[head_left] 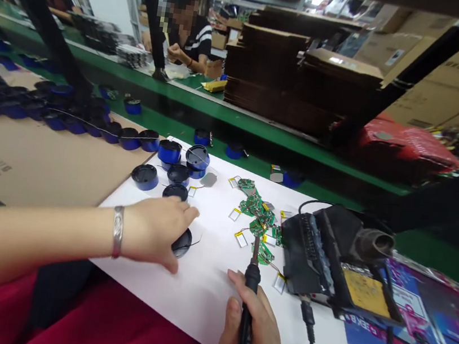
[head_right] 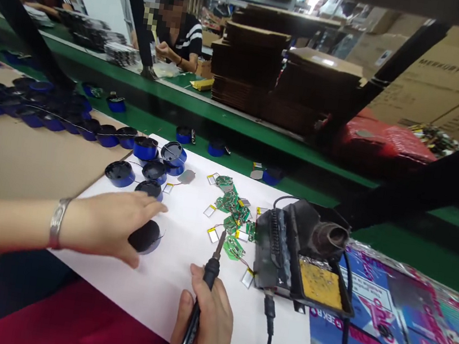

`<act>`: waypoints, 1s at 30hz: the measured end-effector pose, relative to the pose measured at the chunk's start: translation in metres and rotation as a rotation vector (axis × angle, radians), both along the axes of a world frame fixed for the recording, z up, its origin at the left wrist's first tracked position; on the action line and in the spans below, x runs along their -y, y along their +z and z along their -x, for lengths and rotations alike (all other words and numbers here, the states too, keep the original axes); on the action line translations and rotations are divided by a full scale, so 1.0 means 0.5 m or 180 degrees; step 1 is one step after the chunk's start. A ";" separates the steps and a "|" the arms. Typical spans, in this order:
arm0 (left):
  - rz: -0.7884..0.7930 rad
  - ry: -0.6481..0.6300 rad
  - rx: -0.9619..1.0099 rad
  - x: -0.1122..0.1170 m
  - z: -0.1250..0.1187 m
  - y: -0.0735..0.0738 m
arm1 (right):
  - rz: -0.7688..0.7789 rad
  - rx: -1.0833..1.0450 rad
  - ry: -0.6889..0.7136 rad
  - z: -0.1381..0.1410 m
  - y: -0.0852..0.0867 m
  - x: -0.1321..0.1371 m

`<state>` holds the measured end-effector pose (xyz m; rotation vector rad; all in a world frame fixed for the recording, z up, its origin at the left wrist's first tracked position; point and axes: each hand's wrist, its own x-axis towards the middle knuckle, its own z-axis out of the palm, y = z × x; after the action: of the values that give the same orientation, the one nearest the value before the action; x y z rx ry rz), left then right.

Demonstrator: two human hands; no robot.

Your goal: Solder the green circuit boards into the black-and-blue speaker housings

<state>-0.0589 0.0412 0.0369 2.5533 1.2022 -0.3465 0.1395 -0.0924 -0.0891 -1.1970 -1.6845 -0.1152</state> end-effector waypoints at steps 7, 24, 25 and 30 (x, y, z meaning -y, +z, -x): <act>0.0375 -0.0290 0.0380 0.025 -0.040 -0.015 | 0.0140 -0.0699 -0.0441 -0.011 0.058 0.029; 0.0467 -0.1013 0.0821 -0.047 -0.282 -0.112 | -0.0360 -0.1885 -0.1087 -0.024 0.133 0.035; 0.0536 -0.0977 0.0890 -0.050 -0.277 -0.115 | -0.0254 -0.1839 -0.1101 -0.025 0.130 0.037; 0.0828 -0.0607 0.1675 -0.061 -0.261 -0.111 | 0.0056 -0.1455 -0.1180 -0.016 0.127 0.029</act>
<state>0.0714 0.0715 -0.0185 2.3223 0.6755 0.1234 0.1476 -0.1071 -0.0255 -1.4157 -1.0616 -0.0480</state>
